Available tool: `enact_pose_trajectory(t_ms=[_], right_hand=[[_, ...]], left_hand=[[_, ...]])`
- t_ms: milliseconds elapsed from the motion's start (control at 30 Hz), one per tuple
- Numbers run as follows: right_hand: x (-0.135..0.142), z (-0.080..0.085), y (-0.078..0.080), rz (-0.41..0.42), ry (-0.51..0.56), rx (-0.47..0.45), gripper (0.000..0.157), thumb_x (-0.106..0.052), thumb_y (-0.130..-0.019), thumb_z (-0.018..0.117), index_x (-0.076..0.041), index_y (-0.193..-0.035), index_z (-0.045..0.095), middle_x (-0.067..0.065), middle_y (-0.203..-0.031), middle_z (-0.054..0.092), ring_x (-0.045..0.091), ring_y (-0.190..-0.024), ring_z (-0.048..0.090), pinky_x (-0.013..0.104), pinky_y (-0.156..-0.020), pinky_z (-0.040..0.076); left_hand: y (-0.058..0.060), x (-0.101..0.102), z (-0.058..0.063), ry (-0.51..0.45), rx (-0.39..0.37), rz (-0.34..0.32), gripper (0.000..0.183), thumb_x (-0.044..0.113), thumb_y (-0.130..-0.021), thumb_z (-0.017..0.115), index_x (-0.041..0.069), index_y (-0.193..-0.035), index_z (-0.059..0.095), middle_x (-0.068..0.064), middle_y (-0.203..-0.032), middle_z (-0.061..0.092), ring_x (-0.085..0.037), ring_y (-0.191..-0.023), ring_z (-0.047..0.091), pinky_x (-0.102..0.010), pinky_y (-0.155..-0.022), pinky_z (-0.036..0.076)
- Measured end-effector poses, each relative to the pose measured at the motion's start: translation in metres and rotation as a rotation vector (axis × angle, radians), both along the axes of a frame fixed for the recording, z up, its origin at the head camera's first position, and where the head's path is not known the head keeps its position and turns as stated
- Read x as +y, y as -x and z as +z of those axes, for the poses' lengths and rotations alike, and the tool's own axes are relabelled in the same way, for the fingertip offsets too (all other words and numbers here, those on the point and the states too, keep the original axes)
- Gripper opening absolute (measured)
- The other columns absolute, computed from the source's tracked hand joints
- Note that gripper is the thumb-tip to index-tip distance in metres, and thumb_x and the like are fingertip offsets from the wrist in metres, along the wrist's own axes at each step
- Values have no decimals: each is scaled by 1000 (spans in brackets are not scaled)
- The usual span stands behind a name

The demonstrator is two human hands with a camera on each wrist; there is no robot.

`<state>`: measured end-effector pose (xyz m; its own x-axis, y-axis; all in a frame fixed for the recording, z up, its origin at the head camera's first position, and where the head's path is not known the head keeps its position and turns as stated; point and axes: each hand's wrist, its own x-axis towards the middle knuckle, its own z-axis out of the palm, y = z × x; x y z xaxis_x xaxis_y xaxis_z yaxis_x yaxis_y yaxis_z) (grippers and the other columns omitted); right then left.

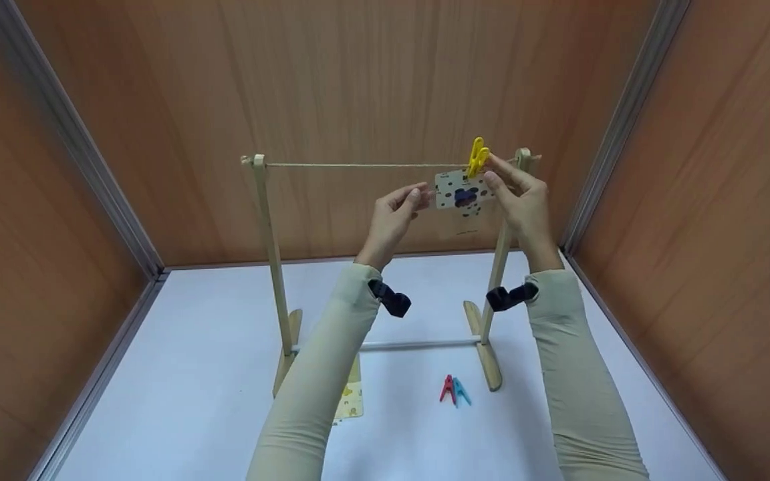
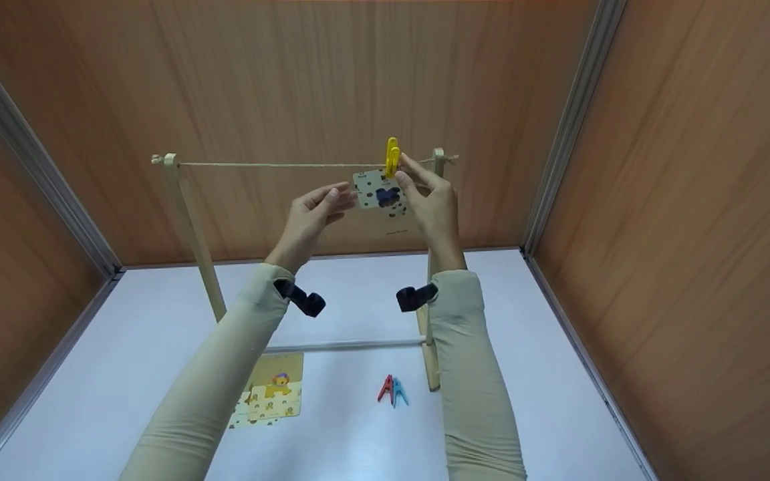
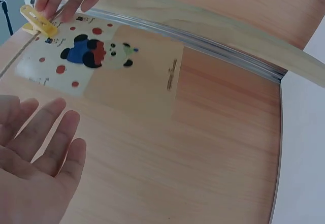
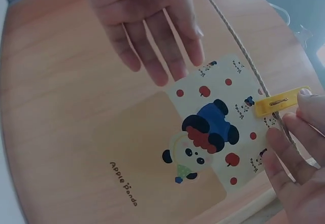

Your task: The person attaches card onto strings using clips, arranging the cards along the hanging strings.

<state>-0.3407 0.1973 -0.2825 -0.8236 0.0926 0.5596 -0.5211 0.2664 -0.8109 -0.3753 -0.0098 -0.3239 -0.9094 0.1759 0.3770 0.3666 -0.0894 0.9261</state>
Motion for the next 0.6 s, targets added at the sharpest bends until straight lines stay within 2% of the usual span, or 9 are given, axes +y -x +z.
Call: enact_pose_trajectory(t_ms=[167, 300, 433, 600], right_hand=[[3, -12, 0, 12, 40, -14, 38, -24, -95, 60, -16, -133, 58, 2, -137, 58, 15, -121, 56, 30, -104, 44], [5, -21, -3, 15, 40, -22, 38, -25, -95, 60, -17, -133, 58, 1, -138, 57, 15, -126, 53, 33, -110, 39], [9, -33, -5, 26, 52, -63, 39, -27, -94, 61, -14, -132, 59, 4, -135, 59, 18, -125, 54, 35, -111, 37], [12, -51, -5, 53, 28, -147, 43, -33, -92, 63, -13, -130, 60, 7, -133, 60, 21, -126, 54, 40, -112, 36]], left_hand=[[-3, -12, -12, 19, -19, -25, 35, 23, -103, 43, 8, -133, 56, -15, -129, 62, -26, -119, 59, -37, -101, 45], [-6, -21, -24, 45, -17, -40, 37, 24, -104, 43, 9, -136, 53, -15, -131, 60, -30, -123, 56, -41, -104, 43], [-8, -30, -36, 88, -25, -37, 38, 25, -103, 44, 10, -137, 52, -12, -130, 61, -27, -122, 56, -43, -106, 41], [-9, -44, -55, 134, -82, -21, 38, 28, -102, 46, 14, -137, 52, -9, -130, 62, -22, -122, 57, -43, -109, 38]])
